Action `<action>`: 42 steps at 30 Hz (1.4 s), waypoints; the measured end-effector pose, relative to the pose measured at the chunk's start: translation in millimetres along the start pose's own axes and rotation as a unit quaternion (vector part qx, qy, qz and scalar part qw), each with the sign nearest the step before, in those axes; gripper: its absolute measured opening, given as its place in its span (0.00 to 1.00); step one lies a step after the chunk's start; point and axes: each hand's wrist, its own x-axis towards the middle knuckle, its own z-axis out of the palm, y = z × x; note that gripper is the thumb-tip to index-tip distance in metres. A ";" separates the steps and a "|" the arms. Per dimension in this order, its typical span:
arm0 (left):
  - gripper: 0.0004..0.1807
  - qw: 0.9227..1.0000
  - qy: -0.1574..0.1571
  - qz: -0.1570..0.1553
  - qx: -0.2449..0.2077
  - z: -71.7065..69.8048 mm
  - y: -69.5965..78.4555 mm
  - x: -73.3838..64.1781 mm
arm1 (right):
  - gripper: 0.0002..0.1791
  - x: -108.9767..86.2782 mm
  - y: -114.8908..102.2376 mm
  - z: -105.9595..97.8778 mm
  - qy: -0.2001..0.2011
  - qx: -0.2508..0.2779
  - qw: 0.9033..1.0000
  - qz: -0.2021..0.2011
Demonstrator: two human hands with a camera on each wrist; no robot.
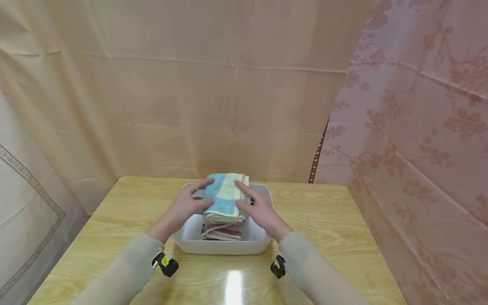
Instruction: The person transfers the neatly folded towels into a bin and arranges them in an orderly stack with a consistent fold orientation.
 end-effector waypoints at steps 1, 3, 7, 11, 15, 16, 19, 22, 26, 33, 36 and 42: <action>0.35 1.000 -0.008 0.000 0.015 -0.1 -0.9 0.0 | 0.33 1.3 1.0 0.4 0.001 -0.003 1.000 0.001; 0.38 0.999 -0.021 -0.002 0.043 -0.4 -3.2 0.5 | 0.35 4.5 3.5 1.6 0.005 -0.017 1.000 0.004; 0.40 0.996 -0.030 -0.001 0.084 -0.7 -9.0 1.6 | 0.38 10.8 8.6 6.5 0.022 -0.049 0.998 0.023; 0.40 0.993 -0.032 -0.008 0.112 -0.3 -15.7 3.7 | 0.39 12.9 13.4 11.7 0.026 -0.074 0.996 0.042; 0.41 0.991 -0.040 -0.020 0.130 0.6 -22.8 6.6 | 0.41 13.2 17.9 15.7 0.026 -0.103 0.993 0.048; 0.42 0.990 -0.044 -0.020 0.134 1.1 -24.4 7.3 | 0.41 13.6 19.1 16.6 0.025 -0.110 0.992 0.049; 0.43 0.986 -0.052 -0.016 0.157 2.7 -29.0 9.4 | 0.41 14.5 22.6 18.6 0.019 -0.116 0.992 0.047; 0.43 0.979 -0.052 -0.002 0.195 4.4 -32.9 11.6 | 0.41 15.3 24.5 19.6 0.013 -0.119 0.992 0.046; 0.43 0.972 -0.050 -0.003 0.231 5.5 -36.4 13.1 | 0.41 16.4 24.9 20.4 0.006 -0.141 0.989 0.047; 0.43 0.961 -0.054 -0.011 0.271 5.3 -39.9 11.8 | 0.40 18.6 26.6 20.6 -0.011 -0.197 0.979 0.044; 0.42 0.958 -0.055 -0.009 0.280 5.3 -39.0 10.3 | 0.40 19.0 27.7 19.9 -0.015 -0.219 0.975 0.037; 0.41 0.956 -0.058 -0.007 0.288 5.0 -37.5 8.3 | 0.40 17.5 27.8 18.7 -0.025 -0.243 0.969 0.045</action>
